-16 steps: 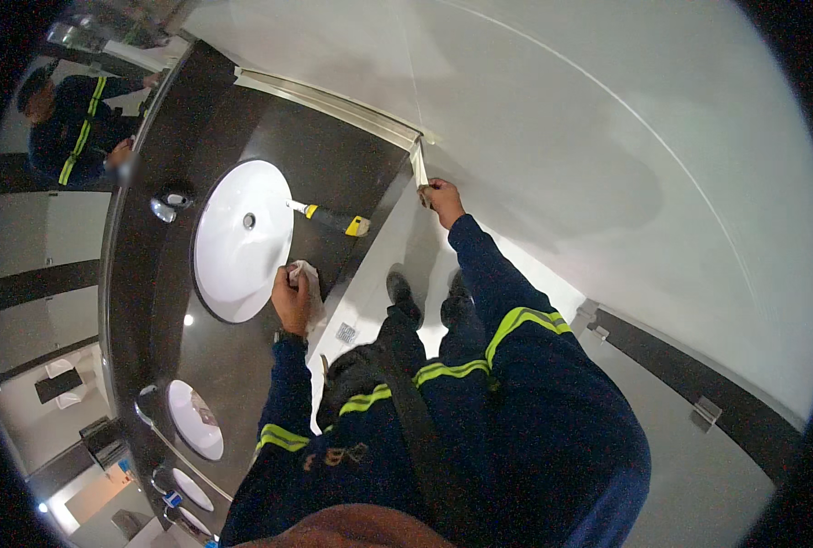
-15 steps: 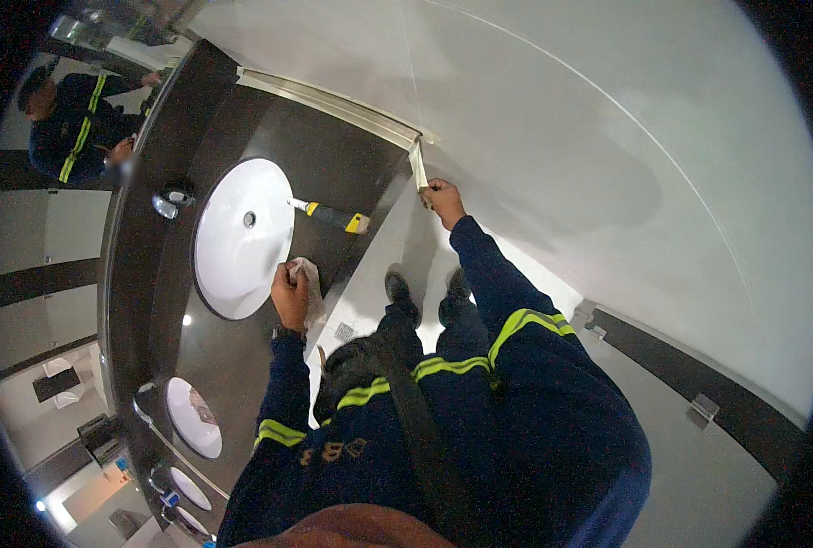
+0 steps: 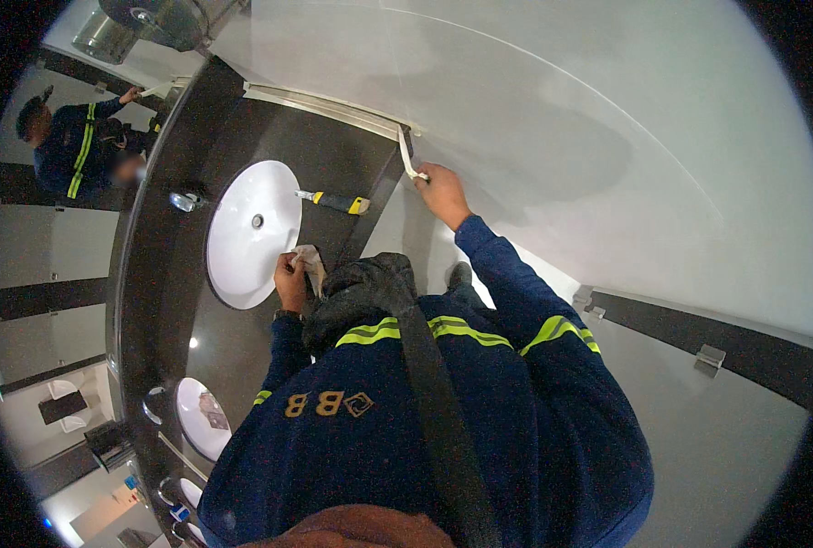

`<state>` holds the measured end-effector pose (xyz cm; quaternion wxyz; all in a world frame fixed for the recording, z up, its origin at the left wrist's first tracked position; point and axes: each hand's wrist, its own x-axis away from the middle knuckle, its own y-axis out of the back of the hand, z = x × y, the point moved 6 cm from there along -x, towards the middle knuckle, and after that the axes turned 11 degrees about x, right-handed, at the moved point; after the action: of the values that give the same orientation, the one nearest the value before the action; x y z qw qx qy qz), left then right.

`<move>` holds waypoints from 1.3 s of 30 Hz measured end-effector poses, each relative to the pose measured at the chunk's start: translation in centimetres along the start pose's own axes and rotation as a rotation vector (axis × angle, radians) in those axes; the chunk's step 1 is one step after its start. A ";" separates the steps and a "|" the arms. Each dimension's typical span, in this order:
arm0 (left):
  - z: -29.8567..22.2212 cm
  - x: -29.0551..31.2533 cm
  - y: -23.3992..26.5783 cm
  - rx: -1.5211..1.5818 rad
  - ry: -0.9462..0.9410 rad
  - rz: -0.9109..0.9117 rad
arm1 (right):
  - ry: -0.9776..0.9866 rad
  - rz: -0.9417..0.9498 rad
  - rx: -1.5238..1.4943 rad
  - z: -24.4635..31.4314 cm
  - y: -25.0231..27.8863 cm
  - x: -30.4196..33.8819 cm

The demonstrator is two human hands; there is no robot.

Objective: The person sits on the floor and uses a utility knife to scrape a white strip from the wall and countertop edge. They then wipe the surfaces with a cloth and a liquid from a bottle, and finally remove a long strip of tape from the countertop edge.

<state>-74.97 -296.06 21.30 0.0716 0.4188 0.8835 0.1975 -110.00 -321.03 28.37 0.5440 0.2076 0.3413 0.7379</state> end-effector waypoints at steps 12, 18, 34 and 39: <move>1.4 -1.2 0.4 0.038 -0.021 0.085 | 0.214 0.019 0.157 9.2 -0.9 -0.5; 1.9 -1.4 0.4 0.014 0.045 0.074 | 0.287 0.091 0.188 13.7 -1.3 -0.1; 2.6 -1.8 0.5 -0.018 -0.003 0.059 | 0.567 0.120 0.050 25.8 -3.0 1.1; 1.7 -1.4 0.4 -0.011 0.019 0.067 | 0.624 0.098 -0.008 28.5 -3.2 1.5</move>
<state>-73.27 -296.41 19.92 0.0586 0.4457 0.8686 0.2085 -89.10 -311.12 45.34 0.3775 -0.0150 0.4784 0.7928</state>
